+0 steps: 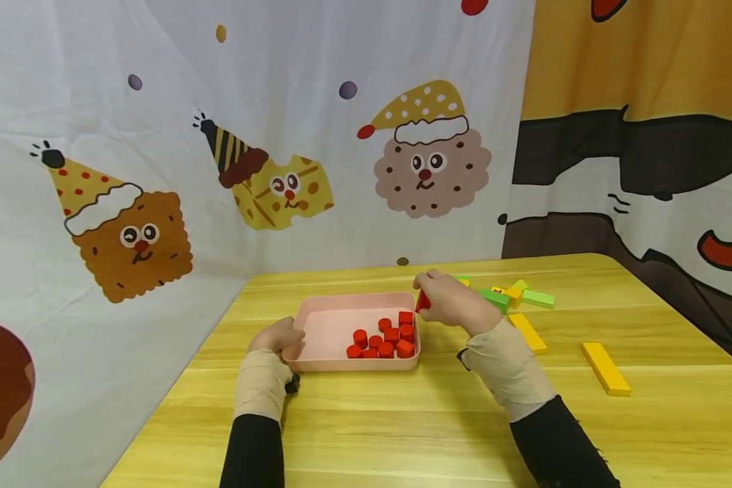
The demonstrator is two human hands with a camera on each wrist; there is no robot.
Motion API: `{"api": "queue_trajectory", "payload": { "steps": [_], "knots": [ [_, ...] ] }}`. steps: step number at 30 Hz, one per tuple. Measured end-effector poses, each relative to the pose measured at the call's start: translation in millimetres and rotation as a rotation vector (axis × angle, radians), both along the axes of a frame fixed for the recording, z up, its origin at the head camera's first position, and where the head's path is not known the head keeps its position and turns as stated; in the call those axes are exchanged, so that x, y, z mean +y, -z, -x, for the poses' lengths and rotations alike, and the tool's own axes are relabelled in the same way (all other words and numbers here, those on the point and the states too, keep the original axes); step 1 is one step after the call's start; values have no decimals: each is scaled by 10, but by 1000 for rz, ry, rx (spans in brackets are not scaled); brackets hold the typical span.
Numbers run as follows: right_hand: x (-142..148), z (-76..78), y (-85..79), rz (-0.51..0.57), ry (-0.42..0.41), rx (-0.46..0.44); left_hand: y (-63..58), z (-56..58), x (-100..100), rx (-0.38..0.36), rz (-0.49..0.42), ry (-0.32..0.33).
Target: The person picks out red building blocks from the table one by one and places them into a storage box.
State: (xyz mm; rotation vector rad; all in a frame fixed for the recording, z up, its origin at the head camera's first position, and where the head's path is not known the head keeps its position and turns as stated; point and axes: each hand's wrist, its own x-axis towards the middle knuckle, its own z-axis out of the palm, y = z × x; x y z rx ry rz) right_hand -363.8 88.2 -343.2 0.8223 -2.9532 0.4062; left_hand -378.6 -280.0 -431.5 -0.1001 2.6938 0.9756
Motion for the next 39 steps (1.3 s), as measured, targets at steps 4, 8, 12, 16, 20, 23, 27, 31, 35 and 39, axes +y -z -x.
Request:
{"api": "queue_trajectory", "payload": {
  "steps": [4,8,12,16,20,23,27,31,35,39],
  "knots": [
    [-72,46,51,20,-25,-7,6,-20,-20,0,-9,-2],
    [-175,68,100,23,-48,-14,26,-46,-40,-14,-17,-10],
    [-328,79,121,51,-68,-19,29,-36,-57,-16,-29,0],
    [-484,99,156,82,-103,-6,13,-15,-48,4,7,21],
    [-613,121,229,117,-146,43,13,-14,-26,1,9,27],
    [-693,121,277,146,-171,53,16,-18,-18,-8,-25,25],
    [-794,99,328,150,-188,22,11,-24,-31,-10,-26,25],
    [-901,73,388,116,-208,15,7,-25,-47,-2,7,28],
    [-1020,10,444,98,-256,10,4,-30,-46,9,9,27],
    [-1152,-57,506,99,-310,11,5,-21,-41,29,28,27]
  ]
}}
